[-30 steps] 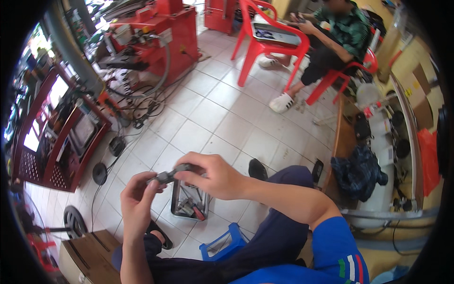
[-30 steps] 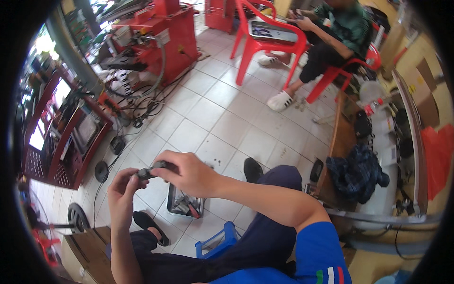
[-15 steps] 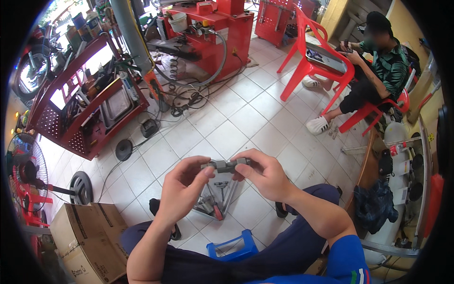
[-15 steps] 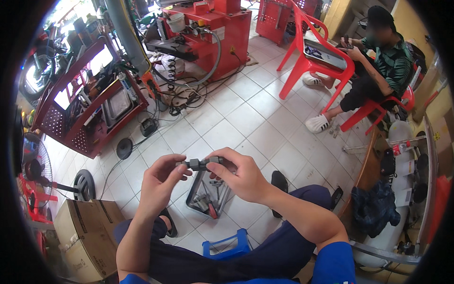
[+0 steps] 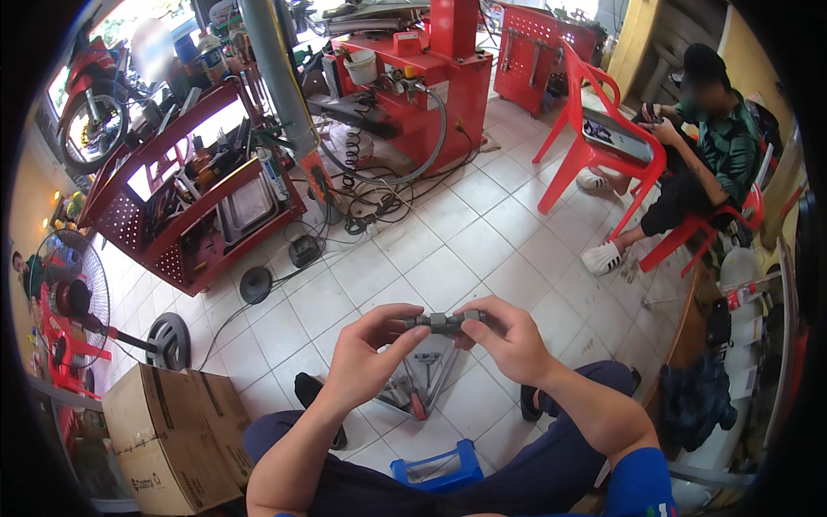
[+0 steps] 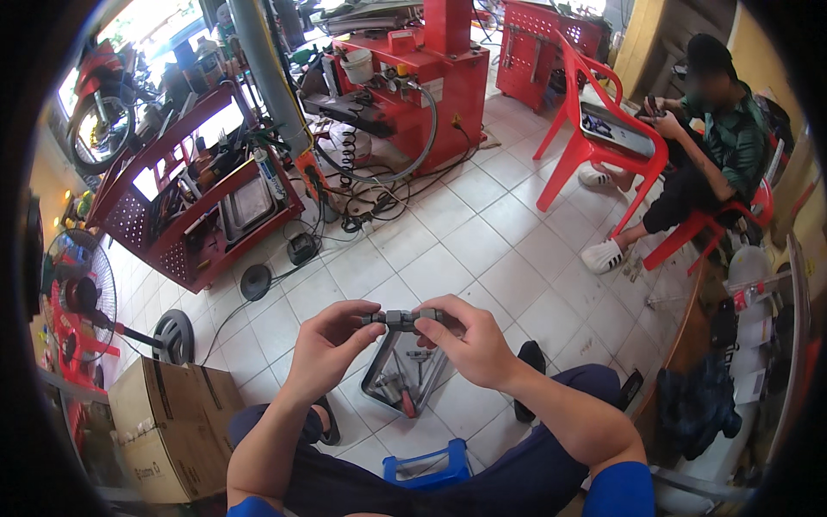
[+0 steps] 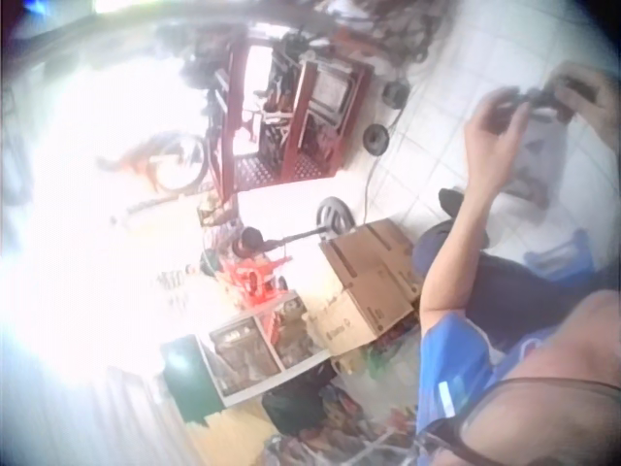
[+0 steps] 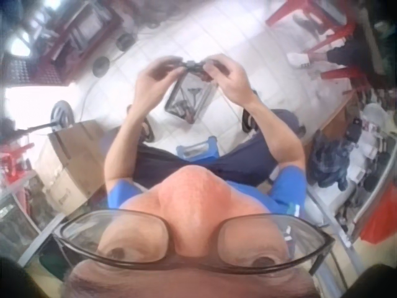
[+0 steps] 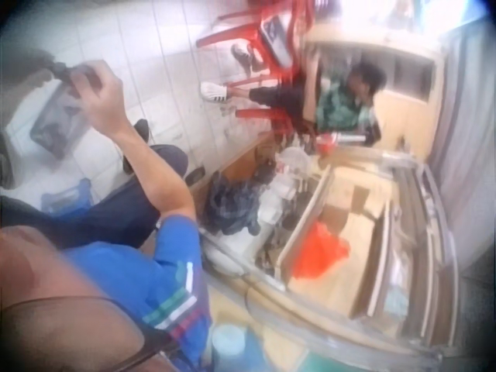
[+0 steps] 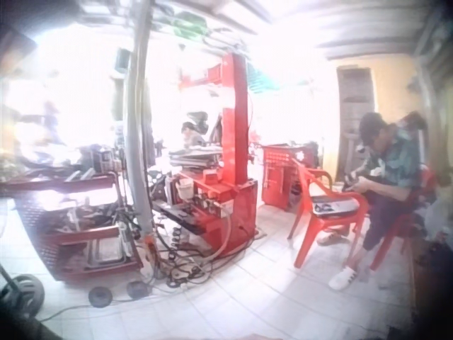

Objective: The person manipulates a small metal engine component with their hands while seated, picking up and examining different parts, and placing them in a metal tray.

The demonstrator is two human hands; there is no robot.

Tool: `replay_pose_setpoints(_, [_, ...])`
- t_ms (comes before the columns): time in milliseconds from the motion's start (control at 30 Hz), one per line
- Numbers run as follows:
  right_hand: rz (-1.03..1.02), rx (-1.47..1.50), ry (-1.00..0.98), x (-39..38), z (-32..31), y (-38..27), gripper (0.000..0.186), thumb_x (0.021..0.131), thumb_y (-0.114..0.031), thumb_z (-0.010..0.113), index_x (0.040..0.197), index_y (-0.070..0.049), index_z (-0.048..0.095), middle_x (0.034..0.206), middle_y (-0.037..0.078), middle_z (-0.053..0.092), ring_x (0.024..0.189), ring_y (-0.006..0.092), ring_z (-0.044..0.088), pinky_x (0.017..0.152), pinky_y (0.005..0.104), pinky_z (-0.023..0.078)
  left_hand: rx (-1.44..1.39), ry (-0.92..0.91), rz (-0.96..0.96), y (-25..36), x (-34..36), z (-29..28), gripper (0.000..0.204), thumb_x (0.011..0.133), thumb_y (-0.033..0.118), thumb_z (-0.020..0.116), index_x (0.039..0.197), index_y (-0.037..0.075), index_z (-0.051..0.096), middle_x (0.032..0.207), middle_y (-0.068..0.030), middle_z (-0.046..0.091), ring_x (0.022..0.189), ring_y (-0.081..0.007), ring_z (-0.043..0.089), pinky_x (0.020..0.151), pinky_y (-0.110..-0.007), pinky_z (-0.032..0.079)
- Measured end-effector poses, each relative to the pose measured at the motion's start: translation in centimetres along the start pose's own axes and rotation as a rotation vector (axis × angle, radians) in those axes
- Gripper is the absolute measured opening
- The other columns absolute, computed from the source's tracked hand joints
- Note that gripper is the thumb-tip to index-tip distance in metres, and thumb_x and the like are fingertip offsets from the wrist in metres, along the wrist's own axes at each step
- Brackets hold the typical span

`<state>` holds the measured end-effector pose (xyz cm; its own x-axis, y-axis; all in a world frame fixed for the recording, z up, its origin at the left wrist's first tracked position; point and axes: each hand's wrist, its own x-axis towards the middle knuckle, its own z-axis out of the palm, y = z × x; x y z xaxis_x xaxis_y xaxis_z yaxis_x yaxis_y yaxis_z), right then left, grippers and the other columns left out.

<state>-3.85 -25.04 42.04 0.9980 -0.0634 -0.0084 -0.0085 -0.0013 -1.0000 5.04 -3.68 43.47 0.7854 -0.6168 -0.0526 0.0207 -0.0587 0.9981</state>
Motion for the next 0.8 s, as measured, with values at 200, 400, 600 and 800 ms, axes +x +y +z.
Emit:
replay_pose_setpoints(200, [-0.009,0.022,0.011,-0.2,0.3,0.1,0.024,0.099,-0.015,0.06,0.116,0.002,0.059,0.097,0.01,0.067,0.086,0.015,0.069,0.079,0.0266,0.055,-0.031,-0.001,0.031,-0.4,-0.3,0.1,0.033,0.091,0.005,0.07,0.122,-0.001,0.059,0.115,-0.0106,0.065,0.1,-0.014,0.065,0.087,-0.027,0.053])
replay_pose_setpoints(400, [0.003,-0.01,0.041,-0.4,0.5,-0.3,0.025,0.099,-0.017,0.061,0.115,0.002,0.06,0.094,0.01,0.069,0.083,0.0152,0.069,0.077,0.0271,0.055,-0.04,-0.011,0.086,-0.1,-0.2,0.0,0.033,0.092,0.006,0.069,0.122,-0.001,0.059,0.118,-0.0117,0.065,0.105,-0.0158,0.064,0.089,-0.029,0.054])
replay_pose_setpoints(600, [-0.01,-0.008,0.034,-0.3,0.6,0.0,0.025,0.099,-0.018,0.061,0.114,0.002,0.061,0.093,0.009,0.068,0.081,0.0145,0.068,0.076,0.0273,0.054,-0.066,0.012,0.137,-0.8,-0.2,0.2,0.032,0.093,0.012,0.068,0.122,0.001,0.06,0.114,-0.0097,0.067,0.104,-0.0158,0.064,0.088,-0.029,0.052])
replay_pose_setpoints(800, [-0.025,-0.005,0.036,-0.3,0.8,0.2,0.024,0.099,-0.018,0.061,0.114,0.002,0.061,0.092,0.009,0.068,0.08,0.0143,0.068,0.075,0.0271,0.054,-0.046,0.008,0.096,-0.6,-0.3,0.1,0.03,0.095,0.013,0.067,0.121,0.0,0.059,0.111,-0.0106,0.067,0.1,-0.0148,0.065,0.087,-0.029,0.052])
